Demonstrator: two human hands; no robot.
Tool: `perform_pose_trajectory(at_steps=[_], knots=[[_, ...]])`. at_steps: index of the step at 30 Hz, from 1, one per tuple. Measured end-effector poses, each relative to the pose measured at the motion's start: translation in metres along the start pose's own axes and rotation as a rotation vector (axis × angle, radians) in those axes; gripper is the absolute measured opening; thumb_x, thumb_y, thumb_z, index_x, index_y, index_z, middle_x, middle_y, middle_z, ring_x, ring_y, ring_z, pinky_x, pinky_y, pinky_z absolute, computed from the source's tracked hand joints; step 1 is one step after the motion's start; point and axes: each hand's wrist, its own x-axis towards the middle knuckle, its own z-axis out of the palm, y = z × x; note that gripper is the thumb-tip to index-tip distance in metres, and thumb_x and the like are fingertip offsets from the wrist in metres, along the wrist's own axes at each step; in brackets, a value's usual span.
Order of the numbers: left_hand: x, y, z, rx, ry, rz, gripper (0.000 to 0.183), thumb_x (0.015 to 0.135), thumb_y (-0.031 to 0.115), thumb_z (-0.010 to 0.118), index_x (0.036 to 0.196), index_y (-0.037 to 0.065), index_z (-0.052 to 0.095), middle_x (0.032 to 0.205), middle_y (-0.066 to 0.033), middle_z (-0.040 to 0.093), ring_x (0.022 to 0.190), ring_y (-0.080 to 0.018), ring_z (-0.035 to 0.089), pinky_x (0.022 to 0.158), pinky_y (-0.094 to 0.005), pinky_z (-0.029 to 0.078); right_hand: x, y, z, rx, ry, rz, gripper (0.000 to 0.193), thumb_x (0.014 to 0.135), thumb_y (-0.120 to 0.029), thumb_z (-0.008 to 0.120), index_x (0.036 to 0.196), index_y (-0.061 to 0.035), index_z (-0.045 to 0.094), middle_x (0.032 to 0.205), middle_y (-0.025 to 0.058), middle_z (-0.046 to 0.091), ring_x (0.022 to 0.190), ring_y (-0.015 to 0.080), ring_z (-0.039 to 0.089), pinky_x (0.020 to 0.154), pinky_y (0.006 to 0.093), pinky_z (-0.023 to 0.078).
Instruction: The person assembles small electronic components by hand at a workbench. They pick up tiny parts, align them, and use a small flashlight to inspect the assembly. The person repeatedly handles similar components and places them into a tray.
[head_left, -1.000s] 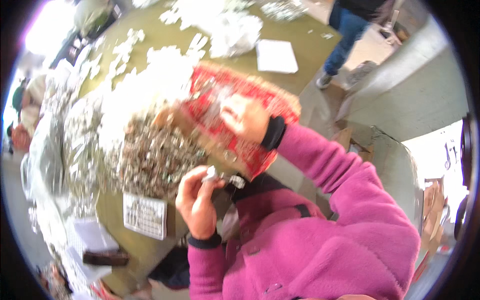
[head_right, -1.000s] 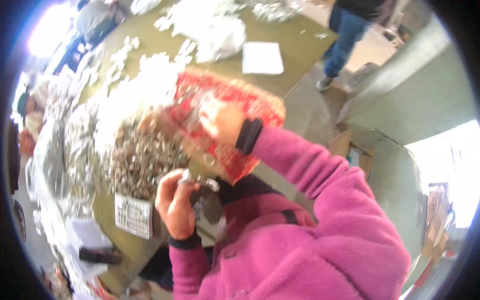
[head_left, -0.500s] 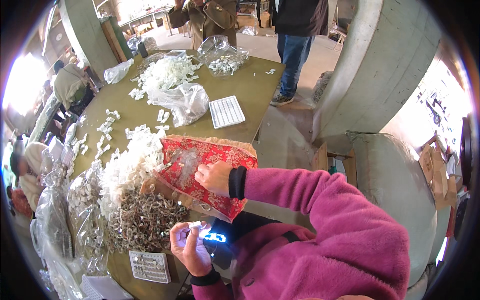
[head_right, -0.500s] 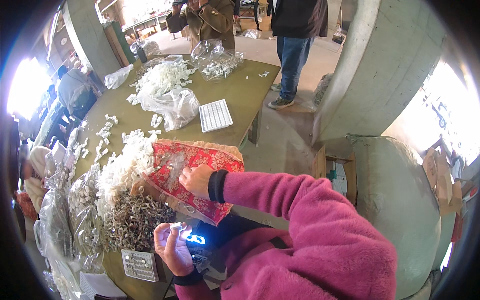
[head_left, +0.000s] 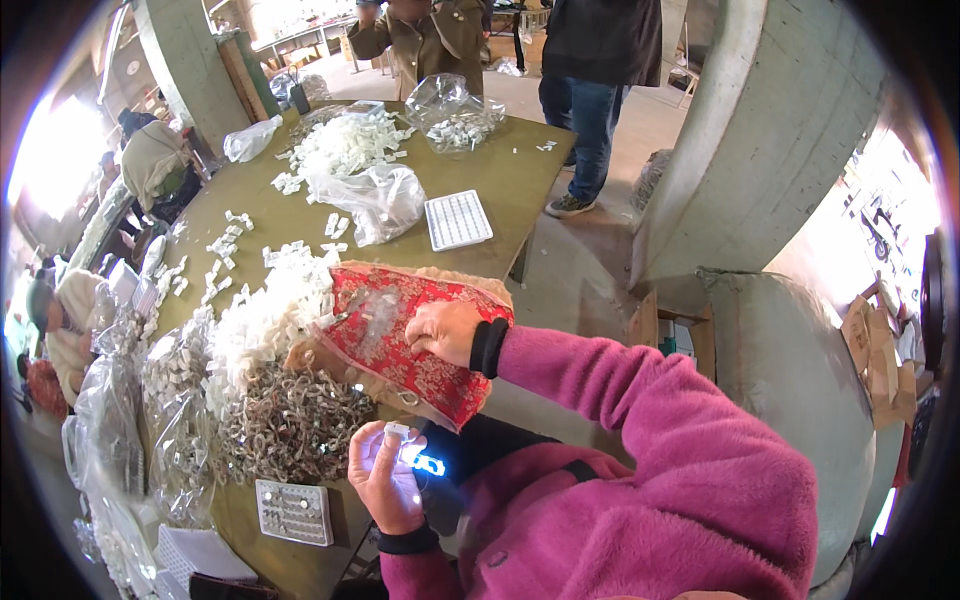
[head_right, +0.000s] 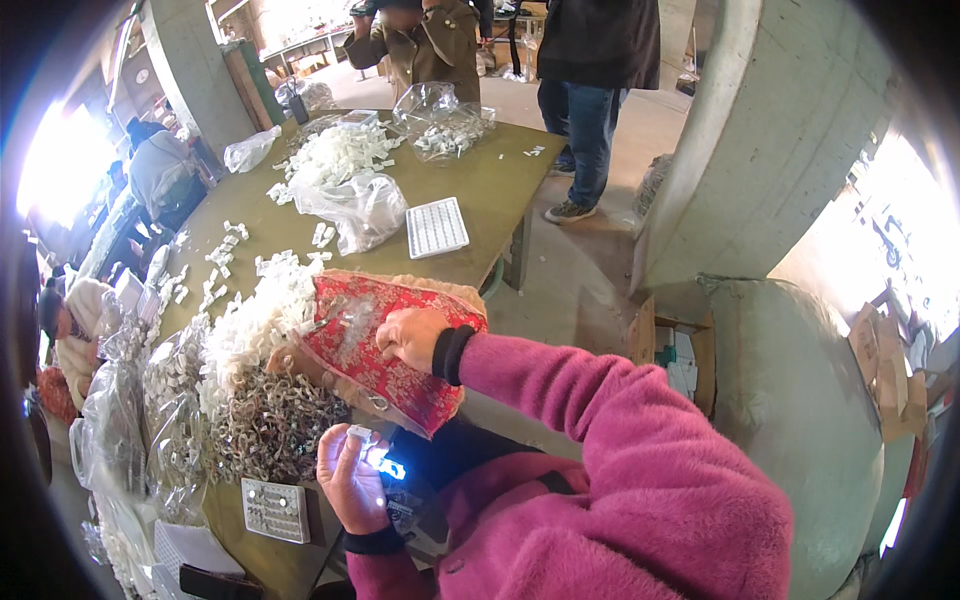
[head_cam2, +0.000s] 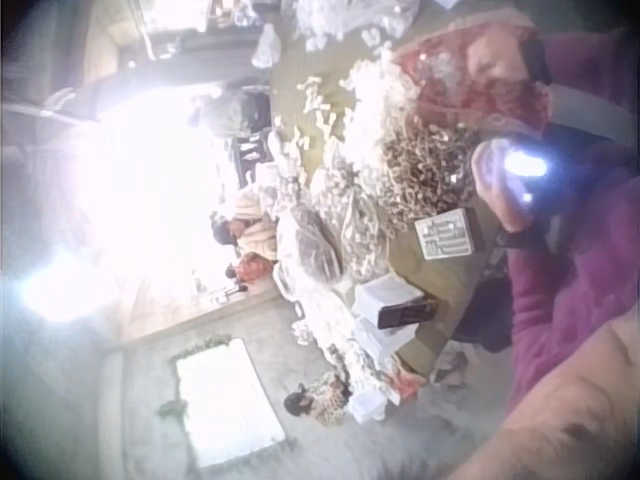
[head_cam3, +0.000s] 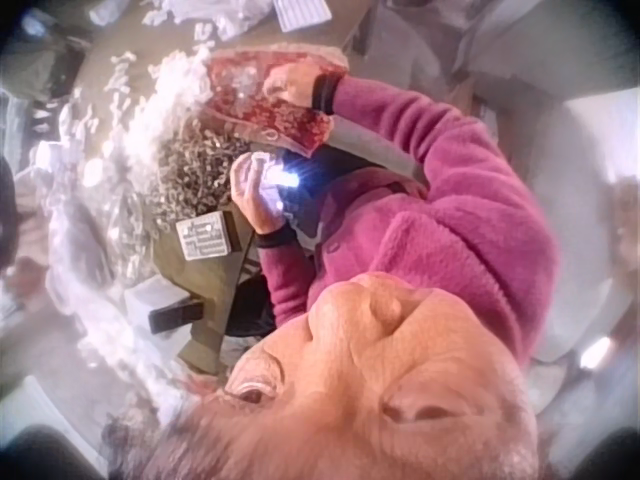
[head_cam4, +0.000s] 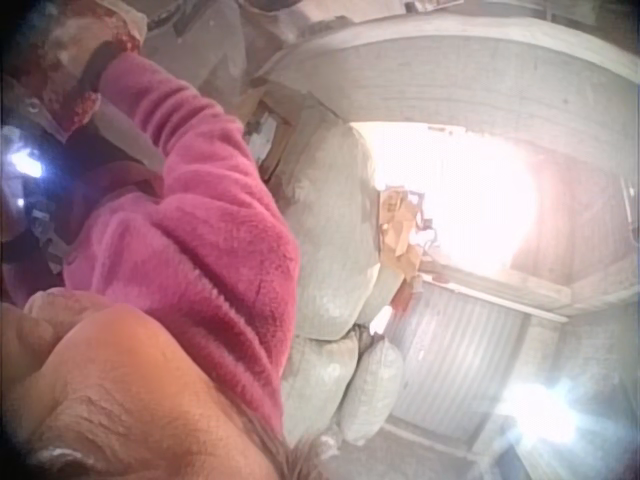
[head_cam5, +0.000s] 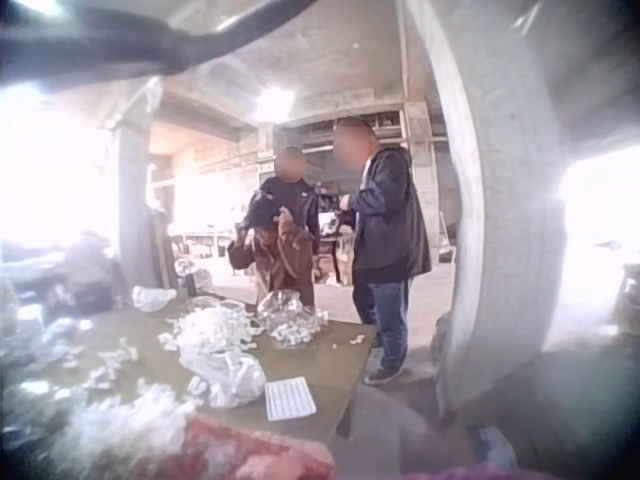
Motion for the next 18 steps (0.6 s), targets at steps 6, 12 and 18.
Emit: perform_pose_trajectory(at_steps=[6,12,18], knots=[[0.000,-0.002,-0.004,-0.058,0.022,-0.061,0.017,0.095,0.002,0.070,0.111,0.001,0.066,0.093,-0.0113,0.072,0.079,-0.0230,0.072,0.073,-0.0365,0.061,-0.006,-0.016,-0.001,0.359,0.175,0.127,0.010,0.085,-0.006,0.080,0.094,-0.0083,0.076,0.092,0.0047,0.070,0.088,0.0202,0.068,0.078,0.0358,0.054],[0.007,-0.005,0.007,-0.071,0.037,-0.077,0.018,0.098,0.004,0.068,0.116,0.002,0.065,0.095,-0.0098,0.072,0.080,-0.0187,0.072,0.073,-0.0323,0.063,-0.020,-0.064,-0.009,0.712,0.056,0.308,0.008,0.100,-0.004,0.067,0.100,-0.0020,0.060,0.083,0.0017,0.065,0.074,0.0090,0.062,0.069,0.0272,0.053],[0.006,-0.001,0.023,-0.069,0.034,-0.088,0.024,0.100,0.004,0.064,0.123,-0.002,0.063,0.100,-0.0113,0.072,0.082,-0.0203,0.072,0.076,-0.0318,0.061,-0.034,-0.094,-0.023,0.474,0.020,0.099,0.004,0.100,-0.006,0.064,0.100,-0.0035,0.061,0.088,0.0065,0.065,0.080,0.0169,0.065,0.073,0.0319,0.053]])
